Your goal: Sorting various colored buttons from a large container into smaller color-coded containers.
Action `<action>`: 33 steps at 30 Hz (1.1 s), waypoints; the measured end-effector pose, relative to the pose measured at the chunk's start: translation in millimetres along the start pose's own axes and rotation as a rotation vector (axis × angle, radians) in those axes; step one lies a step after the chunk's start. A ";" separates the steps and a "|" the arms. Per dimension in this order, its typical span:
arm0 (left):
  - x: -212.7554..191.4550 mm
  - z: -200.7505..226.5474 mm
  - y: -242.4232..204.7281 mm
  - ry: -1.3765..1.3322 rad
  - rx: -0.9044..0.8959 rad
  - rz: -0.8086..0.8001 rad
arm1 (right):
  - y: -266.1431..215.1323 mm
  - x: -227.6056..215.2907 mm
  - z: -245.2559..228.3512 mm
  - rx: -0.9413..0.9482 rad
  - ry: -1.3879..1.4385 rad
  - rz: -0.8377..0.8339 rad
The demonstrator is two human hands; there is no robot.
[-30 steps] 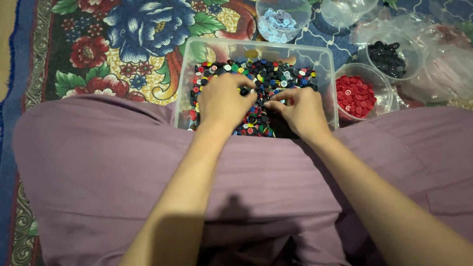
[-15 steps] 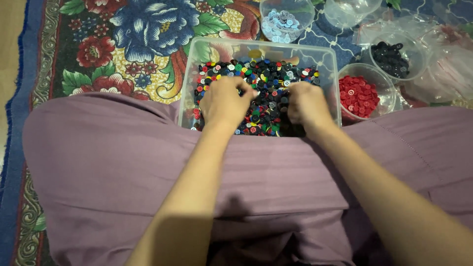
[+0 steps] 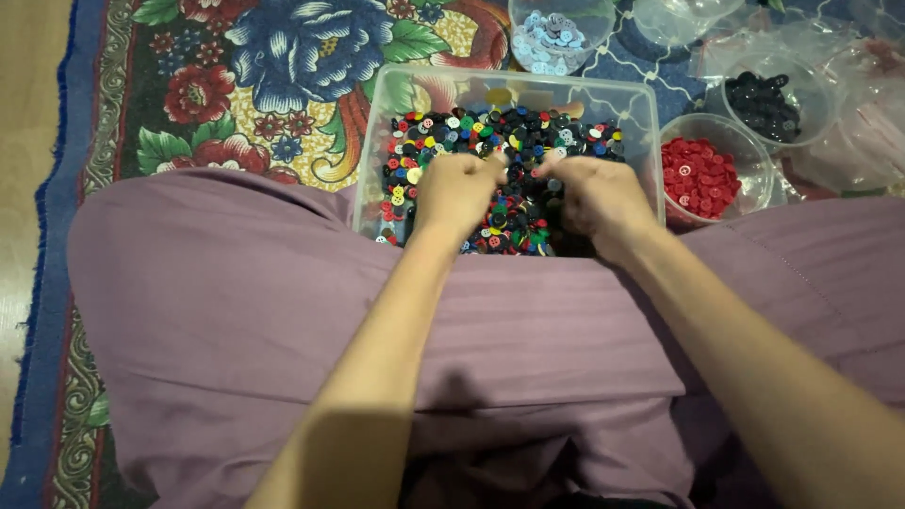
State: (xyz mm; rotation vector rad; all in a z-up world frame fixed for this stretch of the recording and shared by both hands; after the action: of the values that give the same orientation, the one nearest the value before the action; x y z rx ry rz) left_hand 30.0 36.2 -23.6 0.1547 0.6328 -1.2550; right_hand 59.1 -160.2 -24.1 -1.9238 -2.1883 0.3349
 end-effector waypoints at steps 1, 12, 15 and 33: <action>-4.0 6.5 -6.2 0.002 0.001 -0.001 | 8.1 -0.6 7.9 0.000 0.002 0.001; -12.5 41.4 -30.8 0.364 -0.034 -0.173 | 15.4 12.4 5.1 -0.124 -0.927 -0.054; -7.1 37.4 -24.0 0.379 -0.005 -0.178 | 9.4 11.2 2.1 -0.157 -0.917 -0.067; 32.8 52.9 6.5 -0.465 -0.216 -0.231 | -27.3 -2.6 -57.7 0.186 0.434 -0.136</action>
State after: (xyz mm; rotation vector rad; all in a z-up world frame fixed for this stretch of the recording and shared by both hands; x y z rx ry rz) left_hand 60.5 -12.6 1.1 -0.3906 0.3829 -1.3740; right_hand 51.1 -164.3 39.1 -1.5639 -1.9130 0.0820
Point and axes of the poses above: each hand's wrist, its own y-axis towards the middle knuckle, its own x-axis out of the palm, z = x × y, the point moved 4 cm from there along y, towards the middle knuckle, and after that the axes turned 1 degree about y, right-handed, at the moved point
